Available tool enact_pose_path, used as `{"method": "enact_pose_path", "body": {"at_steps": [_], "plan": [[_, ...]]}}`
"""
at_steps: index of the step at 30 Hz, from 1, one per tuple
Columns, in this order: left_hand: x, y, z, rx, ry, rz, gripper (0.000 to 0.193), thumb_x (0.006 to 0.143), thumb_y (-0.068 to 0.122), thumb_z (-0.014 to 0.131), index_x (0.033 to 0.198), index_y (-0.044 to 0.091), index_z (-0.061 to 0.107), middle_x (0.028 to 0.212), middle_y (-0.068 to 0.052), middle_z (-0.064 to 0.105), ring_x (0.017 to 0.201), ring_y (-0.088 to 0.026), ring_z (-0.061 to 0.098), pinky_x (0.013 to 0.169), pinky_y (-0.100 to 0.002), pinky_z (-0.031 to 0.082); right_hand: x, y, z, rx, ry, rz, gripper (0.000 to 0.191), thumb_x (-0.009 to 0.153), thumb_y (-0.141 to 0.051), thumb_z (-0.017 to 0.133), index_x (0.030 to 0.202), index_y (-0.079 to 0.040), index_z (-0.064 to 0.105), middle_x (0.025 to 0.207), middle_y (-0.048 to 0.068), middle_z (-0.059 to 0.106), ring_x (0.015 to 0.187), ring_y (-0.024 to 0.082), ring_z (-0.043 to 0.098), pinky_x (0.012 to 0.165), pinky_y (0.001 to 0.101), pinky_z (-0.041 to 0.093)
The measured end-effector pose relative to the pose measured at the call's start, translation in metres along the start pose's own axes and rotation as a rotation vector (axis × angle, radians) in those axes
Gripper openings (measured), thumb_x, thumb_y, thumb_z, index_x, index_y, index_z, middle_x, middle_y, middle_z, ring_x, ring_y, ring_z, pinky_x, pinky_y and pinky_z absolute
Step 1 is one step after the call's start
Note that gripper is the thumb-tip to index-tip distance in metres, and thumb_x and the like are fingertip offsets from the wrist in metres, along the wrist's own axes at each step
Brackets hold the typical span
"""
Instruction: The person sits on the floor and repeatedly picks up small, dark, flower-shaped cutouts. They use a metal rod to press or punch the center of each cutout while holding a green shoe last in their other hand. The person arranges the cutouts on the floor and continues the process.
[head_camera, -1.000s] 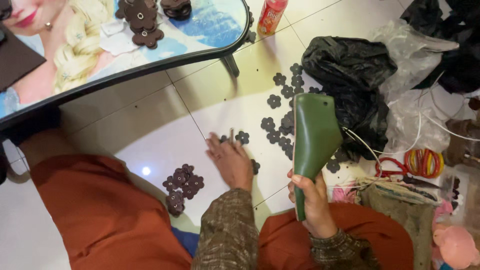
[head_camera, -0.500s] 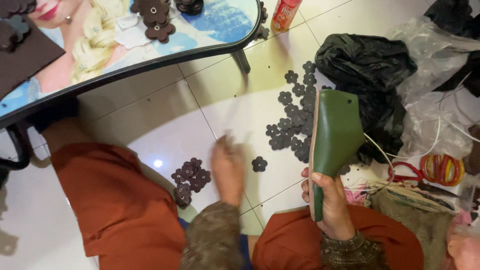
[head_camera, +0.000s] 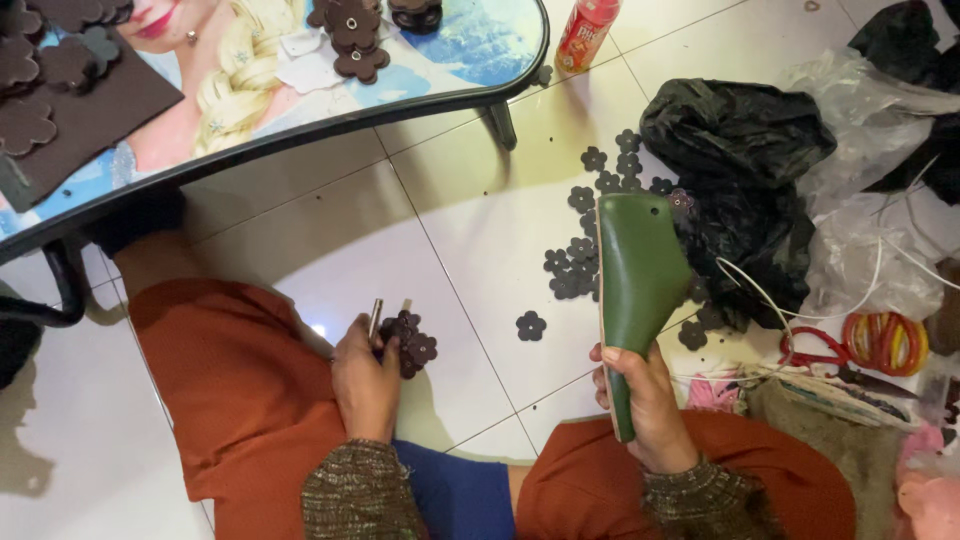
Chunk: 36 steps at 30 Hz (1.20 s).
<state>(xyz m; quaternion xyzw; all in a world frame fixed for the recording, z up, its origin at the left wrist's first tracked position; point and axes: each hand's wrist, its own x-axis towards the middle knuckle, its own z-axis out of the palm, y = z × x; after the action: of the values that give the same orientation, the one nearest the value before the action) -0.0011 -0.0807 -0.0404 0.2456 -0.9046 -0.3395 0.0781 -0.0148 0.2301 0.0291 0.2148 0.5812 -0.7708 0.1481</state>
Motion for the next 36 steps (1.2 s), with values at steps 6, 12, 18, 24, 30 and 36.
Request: {"method": "enact_pose_path", "body": {"at_steps": [6,12,18,24,30,36], "plan": [[0.012,0.012,-0.008,-0.039,-0.098,0.049,0.057,0.078,0.008,0.076,0.132,-0.001,0.061,0.097,-0.017,0.067,0.096,-0.036,0.064,0.086,-0.045,0.051,0.004,0.001,0.005,-0.04,0.024,0.013,0.041,0.083,-0.022,0.067,0.116,-0.007,0.049,0.089,0.006,0.059,0.06,0.01,0.052,0.049,0.0267,0.043],[0.037,0.015,-0.017,-0.106,-0.414,0.016,0.05,0.08,0.006,0.066,0.13,0.007,0.062,0.097,-0.014,0.07,0.093,-0.032,0.07,0.085,-0.043,0.055,0.006,0.003,0.009,-0.111,0.004,0.024,0.041,0.082,-0.024,0.07,0.113,-0.007,0.049,0.076,0.0,0.051,0.054,0.009,0.048,0.045,0.0256,0.043],[0.056,0.007,-0.017,0.078,-0.529,0.226,0.036,0.074,0.007,0.072,0.109,0.006,0.063,0.102,-0.016,0.069,0.099,-0.037,0.065,0.088,-0.045,0.051,0.006,0.002,0.01,-0.174,0.021,0.036,0.043,0.081,-0.026,0.069,0.115,-0.008,0.05,0.073,0.002,0.052,0.053,0.009,0.049,0.045,0.0253,0.044],[0.06,0.013,-0.023,0.129,-0.615,0.202,0.037,0.069,0.008,0.077,0.102,0.006,0.06,0.101,-0.016,0.067,0.099,-0.037,0.065,0.086,-0.044,0.051,0.004,0.003,0.011,-0.194,0.003,-0.01,0.043,0.084,-0.025,0.067,0.119,-0.007,0.051,0.074,0.002,0.053,0.054,0.009,0.05,0.046,0.0253,0.045],[0.061,0.016,-0.033,0.069,-0.65,0.082,0.031,0.073,0.009,0.076,0.096,0.007,0.055,0.093,-0.016,0.066,0.089,-0.033,0.068,0.079,-0.044,0.053,0.004,0.004,0.012,-0.203,-0.009,0.011,0.043,0.084,-0.024,0.067,0.12,-0.008,0.051,0.075,0.002,0.052,0.055,0.01,0.051,0.047,0.0261,0.045],[0.069,0.02,-0.032,0.009,-0.36,0.171,0.028,0.075,0.007,0.077,0.093,0.004,0.056,0.092,-0.016,0.065,0.083,-0.035,0.066,0.074,-0.045,0.052,0.004,0.004,0.012,-0.214,-0.01,0.003,0.044,0.084,-0.025,0.066,0.121,-0.006,0.051,0.076,0.002,0.052,0.058,0.009,0.052,0.049,0.0252,0.046]]}}
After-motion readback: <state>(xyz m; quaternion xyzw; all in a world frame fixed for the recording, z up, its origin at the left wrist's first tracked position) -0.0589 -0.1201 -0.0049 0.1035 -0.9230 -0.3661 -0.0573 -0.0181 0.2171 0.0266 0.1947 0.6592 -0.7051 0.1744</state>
